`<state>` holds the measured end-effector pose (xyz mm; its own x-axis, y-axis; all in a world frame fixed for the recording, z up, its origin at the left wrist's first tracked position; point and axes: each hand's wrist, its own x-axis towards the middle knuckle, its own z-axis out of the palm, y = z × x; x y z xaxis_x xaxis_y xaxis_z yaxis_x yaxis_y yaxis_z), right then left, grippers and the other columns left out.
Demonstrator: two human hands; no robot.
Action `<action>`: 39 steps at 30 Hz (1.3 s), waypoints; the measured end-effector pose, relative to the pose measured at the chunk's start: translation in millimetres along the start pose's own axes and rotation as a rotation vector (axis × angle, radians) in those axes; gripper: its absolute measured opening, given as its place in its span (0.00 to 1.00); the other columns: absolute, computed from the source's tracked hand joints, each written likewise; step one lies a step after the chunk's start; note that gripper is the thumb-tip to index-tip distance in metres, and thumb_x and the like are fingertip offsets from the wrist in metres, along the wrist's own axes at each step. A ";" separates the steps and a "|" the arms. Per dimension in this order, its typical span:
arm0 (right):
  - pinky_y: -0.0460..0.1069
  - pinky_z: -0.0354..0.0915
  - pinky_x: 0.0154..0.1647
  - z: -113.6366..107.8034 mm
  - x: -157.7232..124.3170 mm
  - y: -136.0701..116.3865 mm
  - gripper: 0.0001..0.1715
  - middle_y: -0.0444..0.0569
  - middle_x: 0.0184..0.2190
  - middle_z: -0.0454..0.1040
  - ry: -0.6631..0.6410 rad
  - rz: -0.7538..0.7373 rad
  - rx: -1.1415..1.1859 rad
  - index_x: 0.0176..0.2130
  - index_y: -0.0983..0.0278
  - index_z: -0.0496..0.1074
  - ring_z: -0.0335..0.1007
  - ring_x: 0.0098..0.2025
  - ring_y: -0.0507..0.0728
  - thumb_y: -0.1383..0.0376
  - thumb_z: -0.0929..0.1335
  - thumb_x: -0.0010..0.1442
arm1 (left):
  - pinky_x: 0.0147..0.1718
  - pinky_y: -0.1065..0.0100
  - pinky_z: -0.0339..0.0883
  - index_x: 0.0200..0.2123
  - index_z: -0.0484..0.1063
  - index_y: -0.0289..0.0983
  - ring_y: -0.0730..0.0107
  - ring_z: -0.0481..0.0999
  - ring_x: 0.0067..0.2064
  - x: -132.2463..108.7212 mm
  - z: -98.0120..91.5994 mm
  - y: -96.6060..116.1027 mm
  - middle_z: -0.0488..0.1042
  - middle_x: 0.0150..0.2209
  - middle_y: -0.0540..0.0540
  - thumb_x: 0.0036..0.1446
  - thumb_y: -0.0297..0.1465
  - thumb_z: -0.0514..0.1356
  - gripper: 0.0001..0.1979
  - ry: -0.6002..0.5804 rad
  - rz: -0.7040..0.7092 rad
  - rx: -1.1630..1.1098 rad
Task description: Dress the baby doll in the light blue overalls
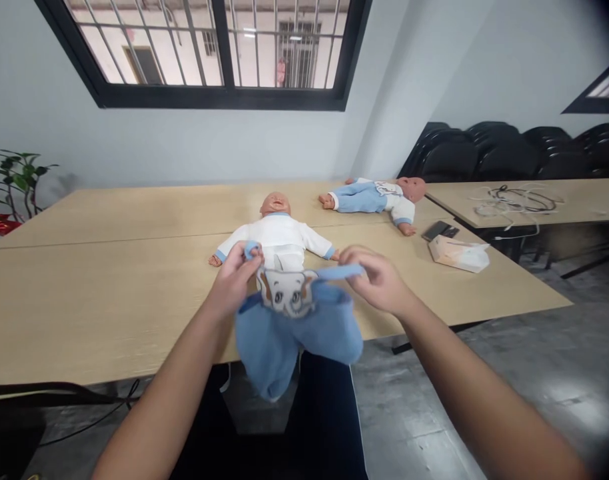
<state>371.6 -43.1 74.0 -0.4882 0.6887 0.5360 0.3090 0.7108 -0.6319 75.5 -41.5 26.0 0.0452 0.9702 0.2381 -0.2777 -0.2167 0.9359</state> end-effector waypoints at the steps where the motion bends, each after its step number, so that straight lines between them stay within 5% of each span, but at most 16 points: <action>1: 0.55 0.64 0.44 1.6 15.6 18.3 0.07 0.47 0.33 0.70 0.029 0.024 -0.071 0.31 0.60 0.66 0.68 0.38 0.59 0.67 0.66 0.61 | 0.42 0.68 0.68 0.38 0.68 0.40 0.69 0.72 0.40 21.0 2.7 -7.5 0.72 0.38 0.49 0.57 0.39 0.66 0.12 0.027 -0.029 0.035; 4: 0.54 0.64 0.46 12.1 55.4 71.3 0.05 0.48 0.33 0.70 0.094 0.161 -0.269 0.30 0.60 0.65 0.67 0.40 0.60 0.68 0.67 0.56 | 0.36 0.70 0.66 0.39 0.69 0.38 0.72 0.71 0.33 67.9 5.1 -30.4 0.72 0.33 0.51 0.56 0.39 0.66 0.13 0.130 -0.144 0.149; 8: 0.53 0.66 0.45 34.1 82.5 115.1 0.01 0.51 0.36 0.74 0.054 0.586 -0.316 0.34 0.63 0.69 0.69 0.39 0.58 0.67 0.67 0.57 | 0.23 0.74 0.55 0.36 0.68 0.38 0.77 0.62 0.22 87.7 -8.5 -56.7 0.65 0.24 0.56 0.57 0.40 0.66 0.14 0.176 -0.203 0.252; 12: 0.53 0.71 0.45 47.9 74.7 112.1 0.33 0.57 0.46 0.77 0.044 0.846 -0.049 0.60 0.71 0.64 0.74 0.42 0.59 0.59 0.71 0.61 | 0.18 0.74 0.52 0.34 0.68 0.37 0.79 0.60 0.19 84.9 -32.6 -74.9 0.67 0.23 0.56 0.57 0.42 0.64 0.15 0.182 -0.215 0.163; 15: 0.55 0.74 0.47 46.1 40.9 81.5 0.48 0.60 0.54 0.75 0.064 0.861 0.208 0.73 0.66 0.47 0.77 0.49 0.61 0.49 0.67 0.67 | 0.17 0.75 0.55 0.33 0.68 0.38 0.78 0.63 0.19 83.5 -45.6 -80.0 0.68 0.22 0.55 0.57 0.43 0.64 0.15 0.232 -0.218 0.108; 20: 0.64 0.69 0.61 33.5 -40.6 21.1 0.40 0.56 0.62 0.72 -0.237 0.770 0.316 0.66 0.58 0.66 0.70 0.62 0.68 0.50 0.75 0.60 | 0.20 0.75 0.63 0.33 0.68 0.38 0.78 0.68 0.21 84.2 -43.7 -76.2 0.71 0.24 0.54 0.56 0.40 0.64 0.12 0.325 -0.288 -0.018; 24: 0.66 0.73 0.57 33.7 -71.4 5.4 0.31 0.57 0.58 0.76 -0.330 0.897 0.517 0.62 0.60 0.72 0.76 0.56 0.68 0.47 0.68 0.67 | 0.25 0.73 0.67 0.34 0.66 0.38 0.74 0.72 0.24 84.1 -35.8 -73.3 0.72 0.26 0.52 0.59 0.40 0.62 0.12 0.294 -0.430 -0.011; 27: 0.68 0.66 0.64 47.4 -67.2 7.1 0.32 0.58 0.63 0.72 -0.195 0.851 0.424 0.63 0.59 0.71 0.70 0.63 0.69 0.46 0.68 0.67 | 0.30 0.68 0.69 0.34 0.65 0.39 0.68 0.75 0.29 80.9 -35.5 -72.6 0.73 0.29 0.49 0.64 0.40 0.56 0.11 0.273 -0.440 0.235; 31: 0.69 0.54 0.71 84.1 -42.8 18.7 0.39 0.58 0.68 0.65 -0.053 0.748 0.229 0.68 0.60 0.62 0.60 0.70 0.68 0.47 0.70 0.65 | 0.40 0.60 0.67 0.33 0.65 0.40 0.54 0.77 0.42 66.3 -30.0 -74.1 0.75 0.37 0.41 0.66 0.46 0.54 0.16 0.179 -0.280 0.900; 35: 0.64 0.60 0.68 121.0 -7.9 50.6 0.33 0.56 0.64 0.70 0.048 0.761 0.062 0.63 0.61 0.64 0.66 0.66 0.66 0.53 0.70 0.64 | 0.40 0.60 0.65 0.40 0.67 0.40 0.52 0.77 0.45 57.7 -9.2 -81.9 0.74 0.45 0.36 0.67 0.50 0.53 0.19 0.101 -0.196 1.203; 39: 0.59 0.66 0.61 136.1 33.5 94.0 0.32 0.60 0.61 0.72 0.079 0.788 -0.053 0.61 0.64 0.63 0.70 0.62 0.67 0.54 0.70 0.63 | 0.38 0.62 0.64 0.43 0.68 0.38 0.54 0.77 0.43 82.9 0.3 -93.5 0.73 0.47 0.34 0.71 0.42 0.47 0.16 0.134 -0.159 1.319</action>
<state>273.2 27.4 -43.6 -0.0506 0.9986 -0.0183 0.5791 0.0144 -0.8151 105.5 59.1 -41.7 -0.1252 0.9811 0.1474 0.8547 0.0312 0.5181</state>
